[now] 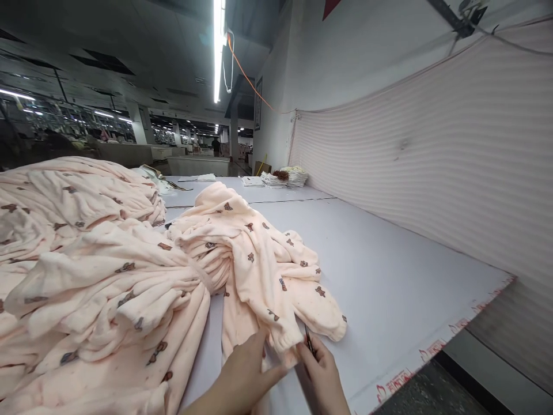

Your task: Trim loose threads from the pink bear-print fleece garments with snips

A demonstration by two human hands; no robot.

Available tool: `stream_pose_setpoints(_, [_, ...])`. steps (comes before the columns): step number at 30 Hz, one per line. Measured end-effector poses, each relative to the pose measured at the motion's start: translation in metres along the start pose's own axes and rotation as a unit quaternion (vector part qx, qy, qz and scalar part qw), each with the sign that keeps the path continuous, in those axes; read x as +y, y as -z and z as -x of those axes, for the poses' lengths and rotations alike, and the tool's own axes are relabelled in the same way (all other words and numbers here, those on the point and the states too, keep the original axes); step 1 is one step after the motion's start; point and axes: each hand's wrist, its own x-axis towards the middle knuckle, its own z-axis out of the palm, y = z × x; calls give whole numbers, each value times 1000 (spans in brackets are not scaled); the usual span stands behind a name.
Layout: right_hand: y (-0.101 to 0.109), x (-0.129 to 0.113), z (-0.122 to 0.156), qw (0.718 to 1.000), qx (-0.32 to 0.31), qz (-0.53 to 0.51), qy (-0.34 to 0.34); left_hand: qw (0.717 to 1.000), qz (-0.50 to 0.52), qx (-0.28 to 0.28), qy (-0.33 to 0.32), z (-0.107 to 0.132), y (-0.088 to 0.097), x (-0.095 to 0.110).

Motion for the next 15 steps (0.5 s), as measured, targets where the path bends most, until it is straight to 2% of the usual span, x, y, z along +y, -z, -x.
stream_pose_setpoints(2, [0,-1,8,999,-29,18,-9,998,24,46,-31,-4,-7,5])
stream_pose_setpoints(4, [4,-2,14,993,15,120,17,993,35,84,-74,-4,-10,6])
stream_pose_setpoints(6, [9,-7,20,971,61,218,74,988,29,111,-105,-1,-10,3])
stream_pose_setpoints(9, [15,-22,25,928,47,315,192,981,18,129,-144,5,-8,-2])
stream_pose_setpoints(11, [17,-34,26,886,15,382,262,978,19,133,-159,8,-6,-3])
stream_pose_setpoints(13, [18,-44,25,844,-20,439,308,977,19,134,-162,9,-5,-3])
stream_pose_setpoints(15, [20,-50,24,818,-53,468,331,977,16,137,-164,10,-4,-3])
